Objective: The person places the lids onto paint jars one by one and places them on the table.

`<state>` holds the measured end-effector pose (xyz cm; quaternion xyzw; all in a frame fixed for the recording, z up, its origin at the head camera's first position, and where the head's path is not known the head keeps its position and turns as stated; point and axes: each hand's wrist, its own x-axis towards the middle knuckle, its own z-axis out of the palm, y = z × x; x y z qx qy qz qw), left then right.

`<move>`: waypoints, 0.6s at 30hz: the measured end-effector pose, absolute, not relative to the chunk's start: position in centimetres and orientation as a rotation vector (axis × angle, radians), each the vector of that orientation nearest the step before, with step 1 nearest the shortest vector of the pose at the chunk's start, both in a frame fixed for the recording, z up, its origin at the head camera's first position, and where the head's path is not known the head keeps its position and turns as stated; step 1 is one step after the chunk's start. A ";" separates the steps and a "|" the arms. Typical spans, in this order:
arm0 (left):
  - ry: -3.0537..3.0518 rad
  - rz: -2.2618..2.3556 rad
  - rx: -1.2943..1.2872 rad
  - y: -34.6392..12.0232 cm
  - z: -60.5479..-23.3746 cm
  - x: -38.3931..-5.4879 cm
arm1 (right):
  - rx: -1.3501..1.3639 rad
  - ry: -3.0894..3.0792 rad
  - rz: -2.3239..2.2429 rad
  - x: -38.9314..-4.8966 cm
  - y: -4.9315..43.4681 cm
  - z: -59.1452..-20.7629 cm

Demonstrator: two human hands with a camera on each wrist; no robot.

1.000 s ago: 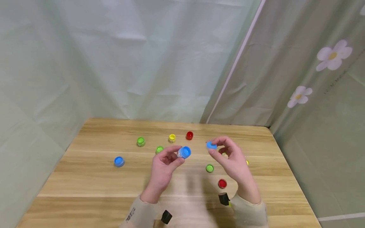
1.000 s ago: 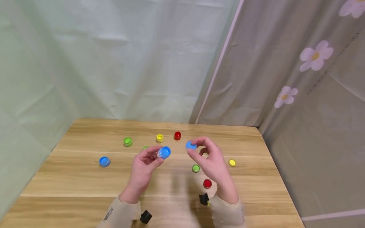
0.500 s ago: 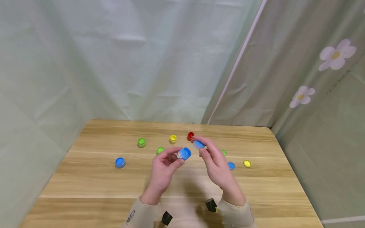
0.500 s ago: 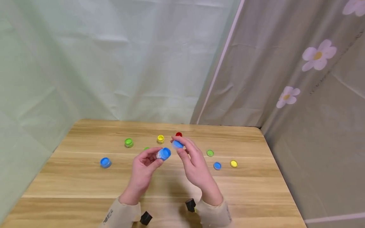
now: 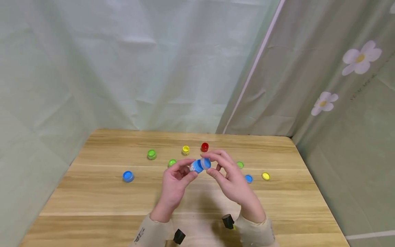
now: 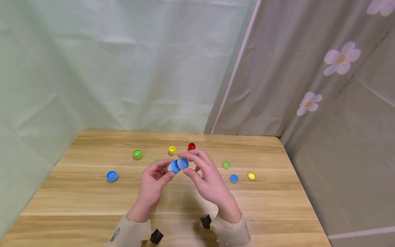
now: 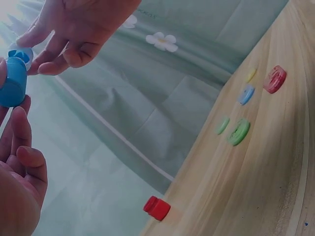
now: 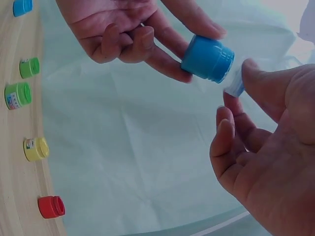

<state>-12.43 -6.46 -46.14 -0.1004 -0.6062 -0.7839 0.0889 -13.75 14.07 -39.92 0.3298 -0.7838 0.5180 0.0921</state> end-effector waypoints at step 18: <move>-1.842 -2.328 -0.271 -6.4 -46.4 -12.4 | 1.040 -2.349 1.368 -13.8 13.7 -40.3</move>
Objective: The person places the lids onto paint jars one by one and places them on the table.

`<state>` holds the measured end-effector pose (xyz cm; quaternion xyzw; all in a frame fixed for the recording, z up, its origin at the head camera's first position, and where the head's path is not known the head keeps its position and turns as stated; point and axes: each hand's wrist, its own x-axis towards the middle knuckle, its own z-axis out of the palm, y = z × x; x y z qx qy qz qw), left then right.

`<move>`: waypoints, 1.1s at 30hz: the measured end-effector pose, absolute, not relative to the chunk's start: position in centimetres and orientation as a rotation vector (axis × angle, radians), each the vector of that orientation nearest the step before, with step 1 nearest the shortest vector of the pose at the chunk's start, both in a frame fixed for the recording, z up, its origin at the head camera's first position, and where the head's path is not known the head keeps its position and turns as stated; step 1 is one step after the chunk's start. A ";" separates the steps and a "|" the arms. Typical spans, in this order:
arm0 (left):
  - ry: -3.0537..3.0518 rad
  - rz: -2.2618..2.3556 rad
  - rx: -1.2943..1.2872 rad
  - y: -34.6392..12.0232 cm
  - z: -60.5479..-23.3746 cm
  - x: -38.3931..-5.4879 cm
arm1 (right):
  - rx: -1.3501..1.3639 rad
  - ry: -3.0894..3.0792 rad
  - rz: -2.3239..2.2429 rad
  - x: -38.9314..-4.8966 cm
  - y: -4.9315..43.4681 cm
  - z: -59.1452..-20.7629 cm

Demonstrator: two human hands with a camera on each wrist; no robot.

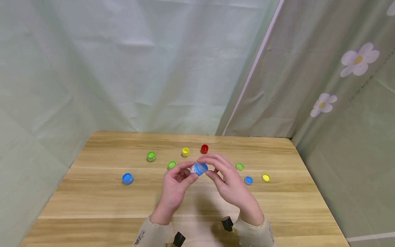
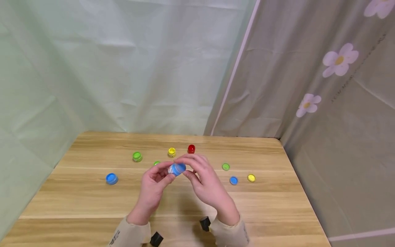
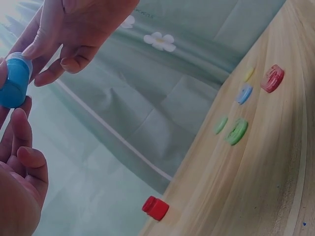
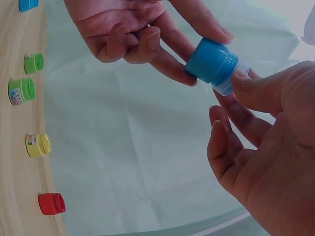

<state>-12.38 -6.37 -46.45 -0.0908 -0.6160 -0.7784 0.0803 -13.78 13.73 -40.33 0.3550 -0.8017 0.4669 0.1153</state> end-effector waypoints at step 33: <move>-1.805 -2.304 -0.360 -6.2 -46.6 -12.5 | 0.864 -2.570 1.311 -14.0 14.1 -40.5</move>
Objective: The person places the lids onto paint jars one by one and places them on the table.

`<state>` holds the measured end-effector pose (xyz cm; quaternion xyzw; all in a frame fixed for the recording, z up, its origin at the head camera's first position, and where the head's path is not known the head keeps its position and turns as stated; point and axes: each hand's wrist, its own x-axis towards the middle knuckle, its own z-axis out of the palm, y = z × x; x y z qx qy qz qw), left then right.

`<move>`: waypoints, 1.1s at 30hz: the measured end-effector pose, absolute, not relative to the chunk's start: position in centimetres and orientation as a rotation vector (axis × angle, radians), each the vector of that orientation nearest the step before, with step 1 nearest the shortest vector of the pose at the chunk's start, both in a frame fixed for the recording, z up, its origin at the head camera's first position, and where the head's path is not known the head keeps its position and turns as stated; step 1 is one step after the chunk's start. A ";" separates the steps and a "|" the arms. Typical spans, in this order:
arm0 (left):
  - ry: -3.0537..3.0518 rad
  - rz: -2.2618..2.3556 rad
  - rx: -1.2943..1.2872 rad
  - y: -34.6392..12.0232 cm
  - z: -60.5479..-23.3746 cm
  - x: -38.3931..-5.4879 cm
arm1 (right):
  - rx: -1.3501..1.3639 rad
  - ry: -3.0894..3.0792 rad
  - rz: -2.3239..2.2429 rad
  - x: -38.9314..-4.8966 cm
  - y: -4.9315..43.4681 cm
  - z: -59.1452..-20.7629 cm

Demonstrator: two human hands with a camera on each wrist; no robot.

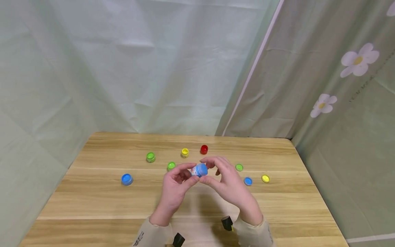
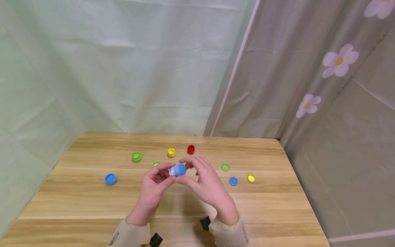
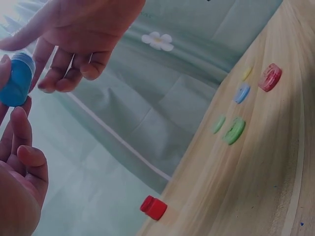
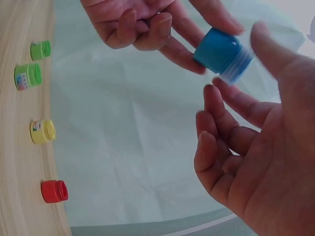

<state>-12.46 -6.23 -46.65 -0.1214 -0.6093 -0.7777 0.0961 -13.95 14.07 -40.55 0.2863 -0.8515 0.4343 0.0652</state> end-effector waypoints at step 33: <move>-1.806 -2.388 -0.303 -6.3 -46.5 -12.4 | 1.129 -2.372 1.152 -14.2 14.8 -40.4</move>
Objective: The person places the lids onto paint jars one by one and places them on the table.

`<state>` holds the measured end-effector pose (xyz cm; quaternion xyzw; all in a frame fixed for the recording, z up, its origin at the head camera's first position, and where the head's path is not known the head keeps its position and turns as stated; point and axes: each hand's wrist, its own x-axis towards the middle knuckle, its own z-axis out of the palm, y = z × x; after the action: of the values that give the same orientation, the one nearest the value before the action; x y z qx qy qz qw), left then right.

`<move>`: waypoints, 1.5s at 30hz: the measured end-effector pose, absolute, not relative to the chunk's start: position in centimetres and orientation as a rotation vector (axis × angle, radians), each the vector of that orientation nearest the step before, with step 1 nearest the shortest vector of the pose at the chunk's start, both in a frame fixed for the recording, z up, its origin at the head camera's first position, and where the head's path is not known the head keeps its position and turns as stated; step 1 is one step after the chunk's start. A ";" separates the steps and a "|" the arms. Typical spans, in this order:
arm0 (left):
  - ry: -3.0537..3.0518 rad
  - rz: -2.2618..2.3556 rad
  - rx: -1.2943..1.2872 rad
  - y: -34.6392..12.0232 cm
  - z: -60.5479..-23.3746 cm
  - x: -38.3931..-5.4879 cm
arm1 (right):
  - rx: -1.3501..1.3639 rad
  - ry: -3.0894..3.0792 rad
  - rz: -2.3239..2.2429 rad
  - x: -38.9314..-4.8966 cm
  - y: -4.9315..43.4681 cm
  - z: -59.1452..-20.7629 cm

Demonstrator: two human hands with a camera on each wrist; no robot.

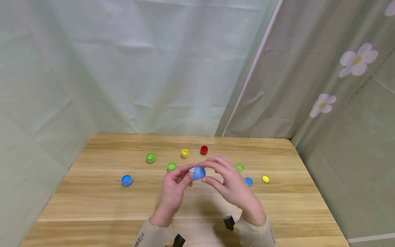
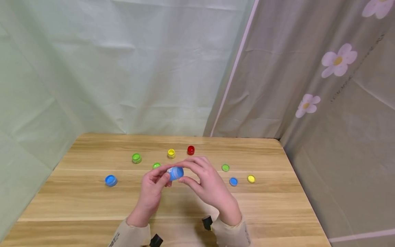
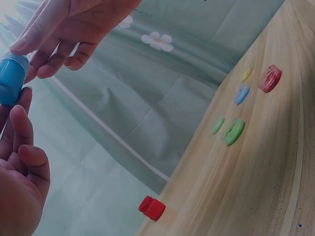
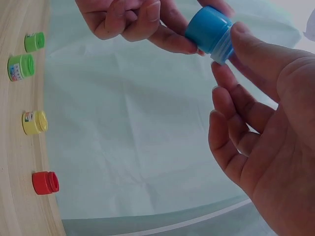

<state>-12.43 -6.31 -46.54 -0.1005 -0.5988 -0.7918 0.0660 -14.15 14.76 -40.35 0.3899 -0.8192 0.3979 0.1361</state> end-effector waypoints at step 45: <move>-1.822 -2.381 -0.345 -6.1 -46.6 -12.2 | 1.210 -2.330 1.073 -14.4 15.1 -40.2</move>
<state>-12.19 -6.06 -46.59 -0.1140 -0.6026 -0.7874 0.0619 -14.38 15.08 -40.18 0.4218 -0.8119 0.3739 0.1520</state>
